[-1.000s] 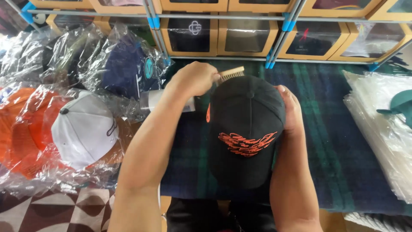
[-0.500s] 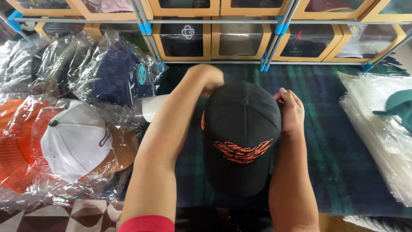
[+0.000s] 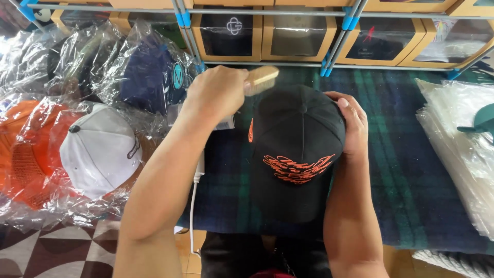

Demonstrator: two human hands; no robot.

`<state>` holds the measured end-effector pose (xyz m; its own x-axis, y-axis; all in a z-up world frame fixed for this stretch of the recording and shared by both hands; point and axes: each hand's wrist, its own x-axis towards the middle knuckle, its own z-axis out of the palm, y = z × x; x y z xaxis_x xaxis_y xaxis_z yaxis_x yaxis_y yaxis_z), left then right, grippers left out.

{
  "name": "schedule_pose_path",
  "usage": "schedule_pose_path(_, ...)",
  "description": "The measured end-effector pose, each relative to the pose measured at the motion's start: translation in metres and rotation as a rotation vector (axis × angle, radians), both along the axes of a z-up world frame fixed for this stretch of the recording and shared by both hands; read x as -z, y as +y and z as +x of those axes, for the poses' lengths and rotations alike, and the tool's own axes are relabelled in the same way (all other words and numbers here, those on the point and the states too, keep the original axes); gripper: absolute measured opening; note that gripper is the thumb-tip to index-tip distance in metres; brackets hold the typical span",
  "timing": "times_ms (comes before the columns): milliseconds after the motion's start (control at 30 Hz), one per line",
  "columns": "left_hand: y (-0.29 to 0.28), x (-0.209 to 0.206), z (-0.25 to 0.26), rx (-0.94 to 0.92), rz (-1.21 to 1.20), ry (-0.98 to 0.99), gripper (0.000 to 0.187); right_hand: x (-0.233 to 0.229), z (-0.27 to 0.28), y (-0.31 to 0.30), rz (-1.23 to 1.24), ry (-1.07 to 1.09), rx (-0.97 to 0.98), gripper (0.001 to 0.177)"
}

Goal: Cleaning and prepping a baseball cap using a wooden brush and a hair dryer.

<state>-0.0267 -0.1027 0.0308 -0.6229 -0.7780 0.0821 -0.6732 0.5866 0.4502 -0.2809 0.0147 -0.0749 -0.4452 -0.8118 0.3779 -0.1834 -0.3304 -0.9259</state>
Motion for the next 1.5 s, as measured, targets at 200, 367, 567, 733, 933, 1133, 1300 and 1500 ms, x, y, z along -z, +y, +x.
schedule_pose_path(200,0.112,0.003,-0.003,0.160,-0.371,0.216,0.048,-0.007,-0.003,0.008,0.170,0.029,0.072,0.039)
schedule_pose_path(367,0.123,0.087,0.049,0.048,-0.781,0.122,0.039,-0.010,0.002,0.002,0.141,0.044,0.050,0.045)
schedule_pose_path(567,0.159,0.092,0.050,-0.330,-0.715,0.454,0.038,-0.004,-0.002,-0.003,0.054,0.219,0.003,0.048)
schedule_pose_path(733,0.180,0.108,-0.008,-0.059,-0.686,0.631,0.038,-0.001,-0.002,0.001,-0.004,0.146,-0.028,0.049)
schedule_pose_path(933,0.145,0.166,0.032,-0.466,0.308,0.643,0.056,-0.007,0.006,0.005,0.050,0.178,-0.035,0.051)
schedule_pose_path(1133,0.178,0.159,0.017,-0.258,-0.377,0.985,0.048,-0.013,0.006,-0.007,0.047,0.267,-0.012,0.052)
schedule_pose_path(1300,0.165,0.168,0.013,-0.345,-0.179,0.812,0.053,-0.008,0.007,-0.001,0.073,0.263,-0.038,0.052)
schedule_pose_path(1500,0.161,0.144,0.029,-0.356,-0.079,0.827,0.049,-0.006,0.008,-0.002,0.078,0.255,-0.048,0.051)
